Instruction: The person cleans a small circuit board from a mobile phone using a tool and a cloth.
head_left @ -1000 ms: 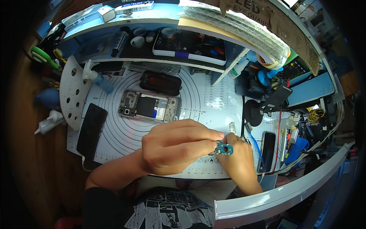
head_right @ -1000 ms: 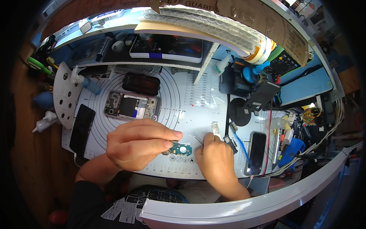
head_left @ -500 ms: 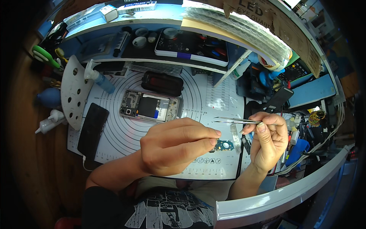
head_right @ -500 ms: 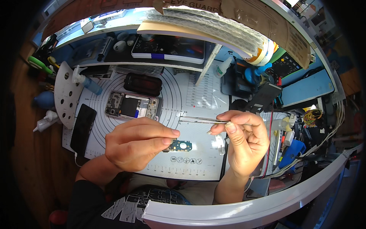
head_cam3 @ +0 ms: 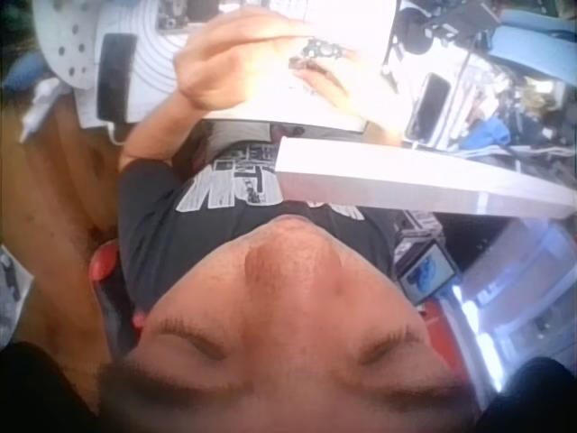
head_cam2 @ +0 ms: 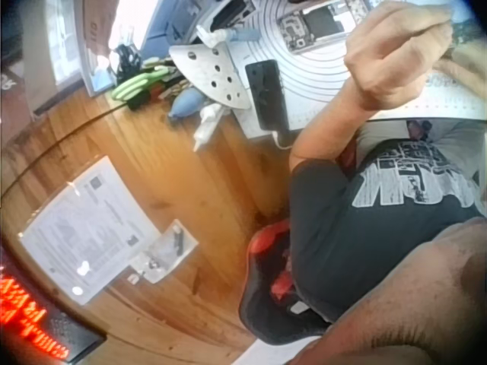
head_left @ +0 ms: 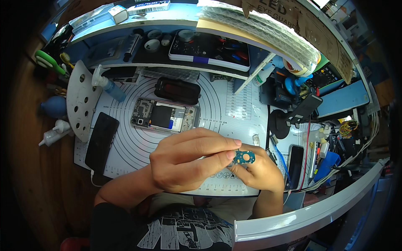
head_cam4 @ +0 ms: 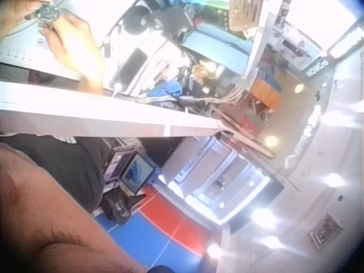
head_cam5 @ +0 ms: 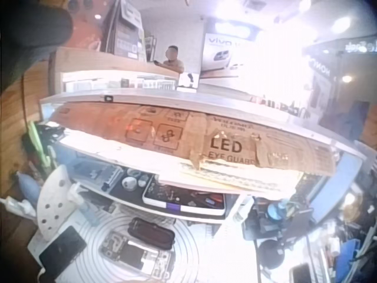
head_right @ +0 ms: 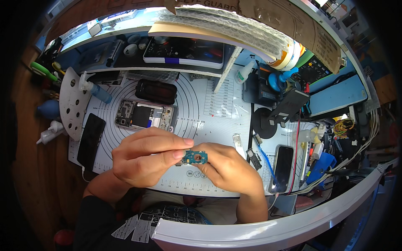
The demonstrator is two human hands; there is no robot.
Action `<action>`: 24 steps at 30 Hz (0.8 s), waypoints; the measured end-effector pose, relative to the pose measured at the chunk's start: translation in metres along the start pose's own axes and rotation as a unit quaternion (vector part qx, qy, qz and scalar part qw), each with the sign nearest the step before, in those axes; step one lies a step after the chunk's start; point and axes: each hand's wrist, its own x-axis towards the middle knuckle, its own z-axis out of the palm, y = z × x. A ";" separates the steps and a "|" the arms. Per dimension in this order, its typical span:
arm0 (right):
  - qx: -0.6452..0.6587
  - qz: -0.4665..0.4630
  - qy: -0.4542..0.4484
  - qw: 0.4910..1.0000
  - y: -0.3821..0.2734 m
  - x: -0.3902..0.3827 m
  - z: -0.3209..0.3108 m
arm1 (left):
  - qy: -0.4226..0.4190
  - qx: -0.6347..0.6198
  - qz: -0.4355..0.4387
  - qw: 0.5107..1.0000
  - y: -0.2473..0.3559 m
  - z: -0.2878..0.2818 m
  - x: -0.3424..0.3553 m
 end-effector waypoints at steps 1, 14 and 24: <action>0.020 -0.012 -0.021 1.000 -0.002 0.001 0.001 | -0.004 -0.001 -0.001 1.000 0.000 0.000 0.001; 0.039 0.036 -0.023 0.998 0.002 -0.004 -0.005 | -0.005 -0.018 -0.015 1.000 -0.003 0.000 -0.002; 0.065 0.017 0.335 0.940 -0.001 -0.006 -0.018 | 0.004 -0.010 -0.010 1.000 -0.001 0.002 0.001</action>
